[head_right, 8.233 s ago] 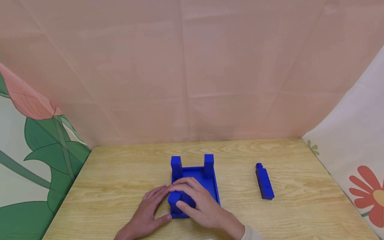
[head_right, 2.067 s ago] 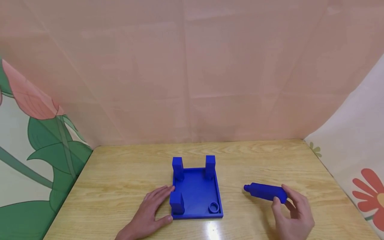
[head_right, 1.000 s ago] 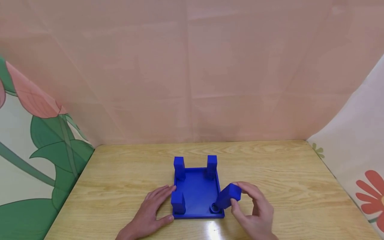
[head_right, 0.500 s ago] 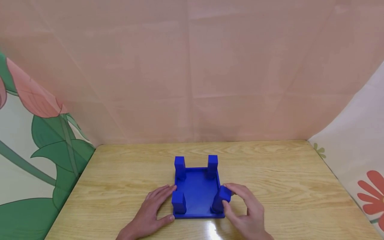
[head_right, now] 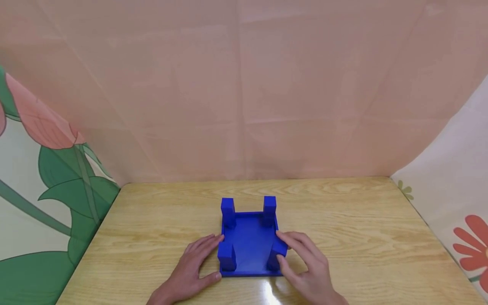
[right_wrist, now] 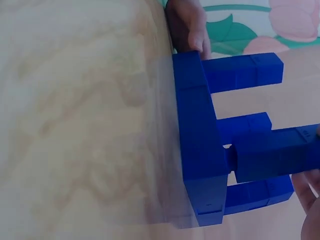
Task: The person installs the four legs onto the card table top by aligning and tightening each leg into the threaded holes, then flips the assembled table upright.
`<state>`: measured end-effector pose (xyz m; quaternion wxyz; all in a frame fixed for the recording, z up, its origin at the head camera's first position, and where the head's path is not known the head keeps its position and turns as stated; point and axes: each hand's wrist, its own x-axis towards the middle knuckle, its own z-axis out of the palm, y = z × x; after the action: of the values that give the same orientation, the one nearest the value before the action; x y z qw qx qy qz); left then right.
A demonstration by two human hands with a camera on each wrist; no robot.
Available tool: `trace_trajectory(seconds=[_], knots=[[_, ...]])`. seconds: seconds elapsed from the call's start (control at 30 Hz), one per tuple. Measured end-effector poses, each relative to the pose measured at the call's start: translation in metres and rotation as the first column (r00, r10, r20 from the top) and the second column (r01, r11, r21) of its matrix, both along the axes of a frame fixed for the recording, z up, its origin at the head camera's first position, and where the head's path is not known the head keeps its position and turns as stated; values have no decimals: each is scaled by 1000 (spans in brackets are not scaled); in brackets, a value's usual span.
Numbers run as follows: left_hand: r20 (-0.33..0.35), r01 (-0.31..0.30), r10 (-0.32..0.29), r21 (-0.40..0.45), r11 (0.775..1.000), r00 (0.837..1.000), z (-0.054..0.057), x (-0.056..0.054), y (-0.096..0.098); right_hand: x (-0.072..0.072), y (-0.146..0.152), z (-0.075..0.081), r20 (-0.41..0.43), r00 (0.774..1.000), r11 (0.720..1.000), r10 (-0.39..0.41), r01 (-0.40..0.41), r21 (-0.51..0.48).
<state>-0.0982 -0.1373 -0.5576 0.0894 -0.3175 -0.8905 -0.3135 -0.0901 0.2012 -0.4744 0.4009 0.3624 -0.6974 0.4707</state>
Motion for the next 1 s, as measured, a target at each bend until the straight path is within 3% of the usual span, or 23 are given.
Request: trace_trajectory(seconds=[0.43,1.0], knots=[[22,-4,4,-3,1000,1000,-1,1,-1,1,17,-14,165,986,994,37,-53,99],[36,-5,4,12,1000,999,-3,0,-1,-2,19,-21,271,963,998,-7,-8,56]])
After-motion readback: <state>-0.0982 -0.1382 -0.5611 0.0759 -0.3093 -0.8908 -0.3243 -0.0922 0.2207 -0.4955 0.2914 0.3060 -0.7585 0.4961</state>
